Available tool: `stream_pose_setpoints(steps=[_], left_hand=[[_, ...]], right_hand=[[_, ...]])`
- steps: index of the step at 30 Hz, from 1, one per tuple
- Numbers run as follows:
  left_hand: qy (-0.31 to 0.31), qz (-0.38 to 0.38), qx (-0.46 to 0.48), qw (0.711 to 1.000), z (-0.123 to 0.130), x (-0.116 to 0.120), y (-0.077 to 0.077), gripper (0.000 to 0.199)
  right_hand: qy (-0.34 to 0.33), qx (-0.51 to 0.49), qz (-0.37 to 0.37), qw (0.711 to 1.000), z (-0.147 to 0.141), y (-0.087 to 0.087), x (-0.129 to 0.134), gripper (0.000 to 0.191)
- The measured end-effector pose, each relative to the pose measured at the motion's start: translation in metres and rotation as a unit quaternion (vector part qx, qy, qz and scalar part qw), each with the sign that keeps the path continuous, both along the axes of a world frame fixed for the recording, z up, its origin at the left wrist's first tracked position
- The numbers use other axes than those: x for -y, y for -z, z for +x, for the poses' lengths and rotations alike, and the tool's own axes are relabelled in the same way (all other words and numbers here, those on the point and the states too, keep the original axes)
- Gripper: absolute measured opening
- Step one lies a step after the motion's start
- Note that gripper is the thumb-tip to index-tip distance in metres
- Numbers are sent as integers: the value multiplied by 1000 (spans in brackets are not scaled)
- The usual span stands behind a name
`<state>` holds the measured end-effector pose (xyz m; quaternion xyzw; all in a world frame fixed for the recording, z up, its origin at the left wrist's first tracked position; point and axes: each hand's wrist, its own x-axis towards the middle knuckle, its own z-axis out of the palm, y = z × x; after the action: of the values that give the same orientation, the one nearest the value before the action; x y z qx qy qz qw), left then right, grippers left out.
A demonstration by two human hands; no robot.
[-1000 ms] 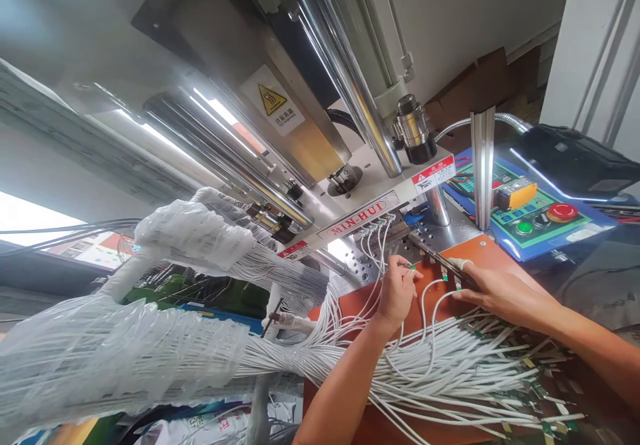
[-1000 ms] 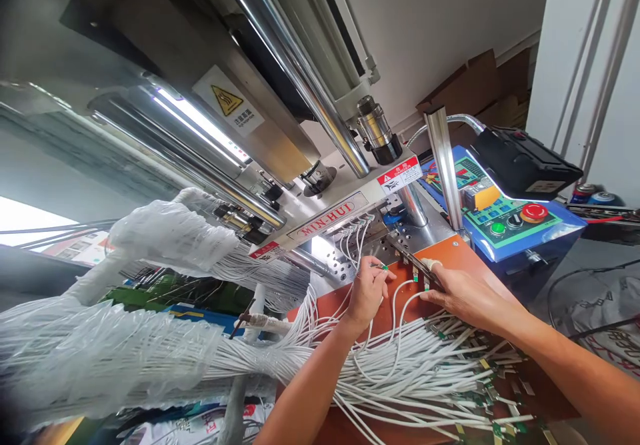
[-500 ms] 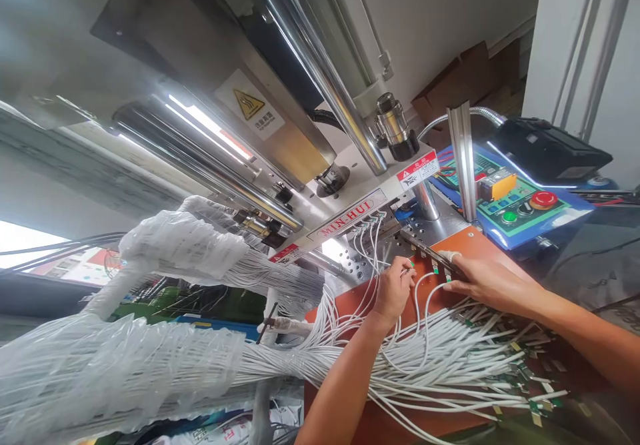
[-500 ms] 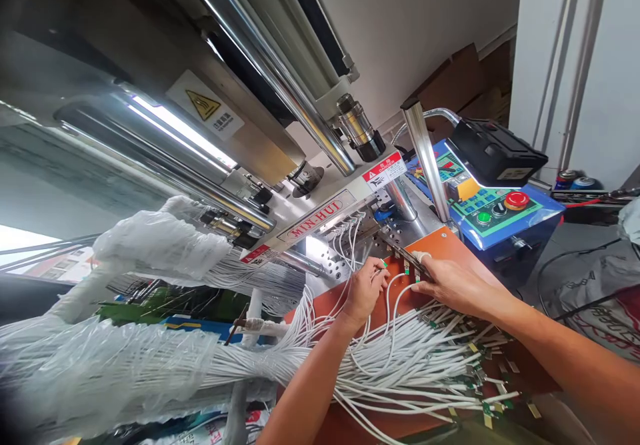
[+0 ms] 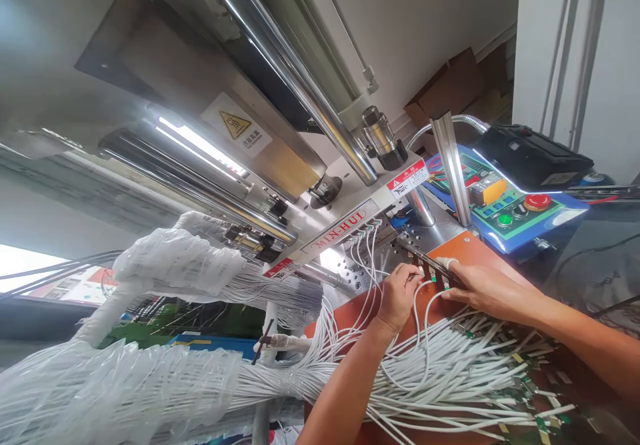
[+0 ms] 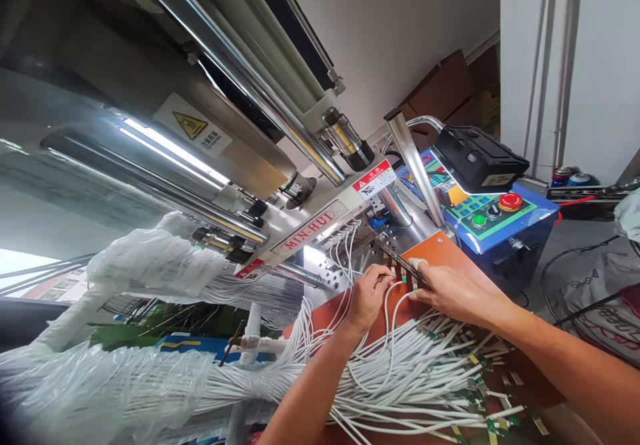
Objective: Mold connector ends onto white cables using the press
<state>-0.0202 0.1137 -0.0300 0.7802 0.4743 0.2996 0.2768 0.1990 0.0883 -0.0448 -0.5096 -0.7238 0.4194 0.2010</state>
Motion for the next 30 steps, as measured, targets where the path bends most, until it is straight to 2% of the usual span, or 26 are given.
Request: stream_pose_setpoints(steps=[4,6,13,21,30], left_hand=[[-27,-102,74,992,4,0,9,8],[-37,-127,98,986,5,0,12,8],[-39,-102,95,989,5,-1,15,9],[-85,-99,124,984,13,-1,12,14],[-74,-75,116,988,11,3,24,10]], right_hand=[[-7,-8,3,1000,0,4,-1,30],[-4,-11,-1,1000,0,4,0,29],[-1,-17,-12,1000,0,0,0,28],[-1,-5,7,1000,-2,0,1,23],[-3,-21,-19,1000,5,1,-3,30]])
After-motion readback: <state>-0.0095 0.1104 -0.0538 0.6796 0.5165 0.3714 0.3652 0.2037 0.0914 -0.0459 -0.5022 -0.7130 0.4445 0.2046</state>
